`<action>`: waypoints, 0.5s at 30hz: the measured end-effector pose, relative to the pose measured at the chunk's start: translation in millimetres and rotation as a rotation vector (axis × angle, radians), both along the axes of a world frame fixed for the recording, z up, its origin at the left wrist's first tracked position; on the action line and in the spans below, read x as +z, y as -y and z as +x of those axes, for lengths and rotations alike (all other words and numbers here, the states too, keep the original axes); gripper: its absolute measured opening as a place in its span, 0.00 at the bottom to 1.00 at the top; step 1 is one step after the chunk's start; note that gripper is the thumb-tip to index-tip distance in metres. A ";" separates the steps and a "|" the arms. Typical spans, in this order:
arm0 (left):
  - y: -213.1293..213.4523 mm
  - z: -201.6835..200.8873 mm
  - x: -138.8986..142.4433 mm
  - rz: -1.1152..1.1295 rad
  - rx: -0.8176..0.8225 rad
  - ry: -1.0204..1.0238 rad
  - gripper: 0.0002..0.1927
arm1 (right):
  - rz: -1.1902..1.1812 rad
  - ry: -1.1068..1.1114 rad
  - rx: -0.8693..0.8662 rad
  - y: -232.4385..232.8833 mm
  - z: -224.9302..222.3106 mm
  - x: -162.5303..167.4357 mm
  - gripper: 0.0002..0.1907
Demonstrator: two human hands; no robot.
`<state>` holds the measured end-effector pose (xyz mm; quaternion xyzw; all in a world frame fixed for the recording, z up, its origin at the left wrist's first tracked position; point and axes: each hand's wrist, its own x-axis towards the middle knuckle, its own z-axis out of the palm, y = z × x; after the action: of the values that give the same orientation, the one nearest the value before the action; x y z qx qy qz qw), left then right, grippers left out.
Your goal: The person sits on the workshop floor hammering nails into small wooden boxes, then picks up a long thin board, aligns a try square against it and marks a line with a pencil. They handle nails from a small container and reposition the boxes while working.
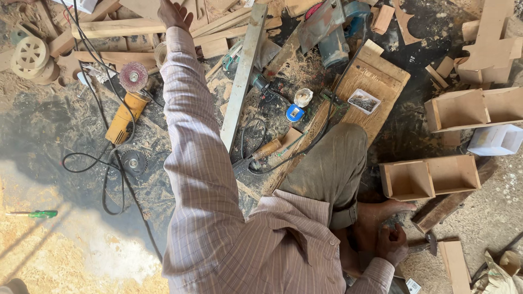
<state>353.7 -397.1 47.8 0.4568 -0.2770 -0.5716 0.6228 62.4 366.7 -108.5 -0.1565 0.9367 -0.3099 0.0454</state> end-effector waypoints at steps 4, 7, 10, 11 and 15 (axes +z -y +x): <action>-3.2 12.6 1.9 0.088 0.053 0.029 0.44 | 0.033 0.062 -0.033 2.8 -1.1 0.6 0.22; -8.9 24.1 0.3 0.082 0.034 0.029 0.49 | 0.030 0.062 -0.025 2.6 0.6 1.2 0.23; -10.7 30.4 2.7 0.091 0.040 0.052 0.51 | -0.031 0.044 -0.008 3.0 2.6 1.2 0.23; -10.8 31.6 4.2 0.099 0.046 0.068 0.51 | -0.040 0.050 -0.017 3.2 3.3 1.0 0.23; -14.2 34.3 8.2 0.119 0.088 0.129 0.52 | -0.046 0.080 -0.038 3.5 5.1 0.2 0.24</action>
<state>388.0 -382.8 56.0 0.5406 -0.2618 -0.5286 0.5999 67.5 363.2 -108.3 -0.1275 0.9295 -0.3383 0.0732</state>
